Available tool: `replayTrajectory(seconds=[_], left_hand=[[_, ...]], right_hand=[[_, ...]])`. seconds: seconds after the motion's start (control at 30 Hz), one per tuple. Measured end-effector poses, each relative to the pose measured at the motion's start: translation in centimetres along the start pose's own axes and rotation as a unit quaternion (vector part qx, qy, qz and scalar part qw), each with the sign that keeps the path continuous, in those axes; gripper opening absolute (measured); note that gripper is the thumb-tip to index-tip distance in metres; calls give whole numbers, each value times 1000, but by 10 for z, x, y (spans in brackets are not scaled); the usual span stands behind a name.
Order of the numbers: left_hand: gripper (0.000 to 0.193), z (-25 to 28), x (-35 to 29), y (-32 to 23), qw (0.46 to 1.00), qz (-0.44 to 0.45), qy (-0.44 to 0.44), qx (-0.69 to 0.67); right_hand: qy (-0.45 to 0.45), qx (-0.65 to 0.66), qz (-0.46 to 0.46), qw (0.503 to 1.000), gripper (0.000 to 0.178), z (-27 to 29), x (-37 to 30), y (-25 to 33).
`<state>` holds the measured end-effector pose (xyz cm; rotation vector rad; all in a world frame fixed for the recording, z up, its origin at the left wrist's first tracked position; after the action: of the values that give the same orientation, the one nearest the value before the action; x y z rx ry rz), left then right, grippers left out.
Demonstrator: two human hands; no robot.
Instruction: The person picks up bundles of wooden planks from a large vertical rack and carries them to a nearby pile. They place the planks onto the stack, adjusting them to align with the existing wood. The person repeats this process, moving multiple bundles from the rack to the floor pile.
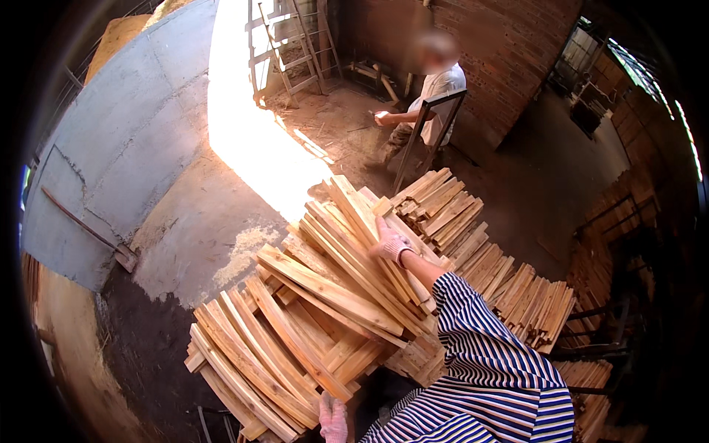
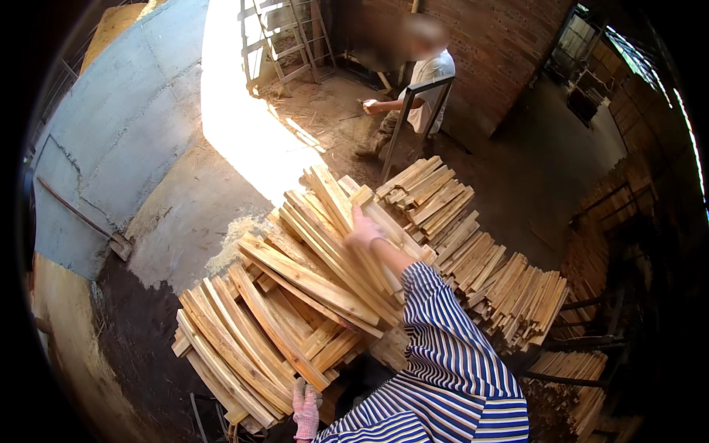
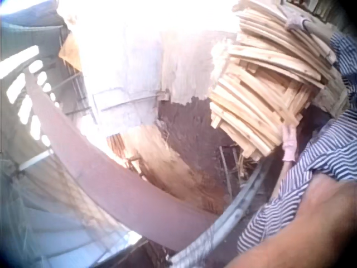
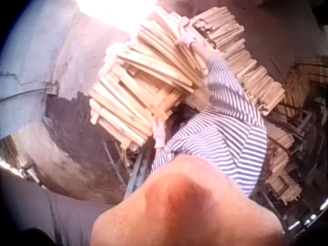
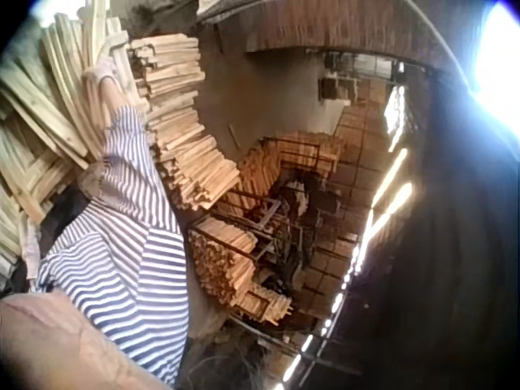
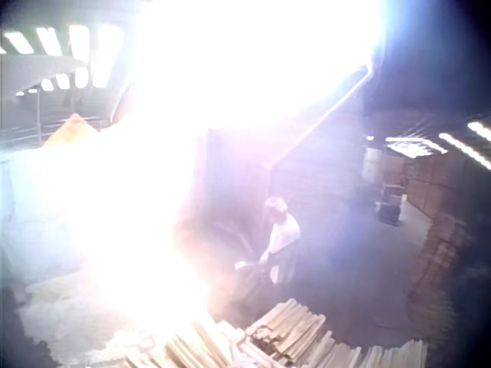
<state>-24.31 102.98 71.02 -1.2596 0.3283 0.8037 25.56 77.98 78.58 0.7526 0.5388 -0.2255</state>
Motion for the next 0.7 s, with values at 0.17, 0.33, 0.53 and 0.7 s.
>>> replayTrajectory(seconds=[0.17, 0.33, 0.53, 0.7], left_hand=[[63, -3, 24, 6, 998, -38, 36, -44], [64, 30, 5, 9, 997, -1, -51, -58], [70, 53, 7, -8, 992, 15, -124, -3], [71, 90, 35, -36, 954, -108, -259, 107]], right_hand=[[-22, 102, 141, 984, 116, 34, 20, -40], [11, 93, 152, 984, 122, 41, -48, -23], [67, -98, 72, 990, 115, 3, -67, -69], [51, -130, 112, 984, 116, 4, -59, -86]])
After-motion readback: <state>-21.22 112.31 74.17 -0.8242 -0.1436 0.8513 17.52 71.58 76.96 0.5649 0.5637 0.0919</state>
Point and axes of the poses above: each hand's wrist, its own x-axis towards the middle knuckle, its own z-axis out of the back of the hand, y = z × x, the point moved 1 cm from there along x, towards the middle knuckle, and after that the axes turned 15 degrees about x, right-handed, at the moved point
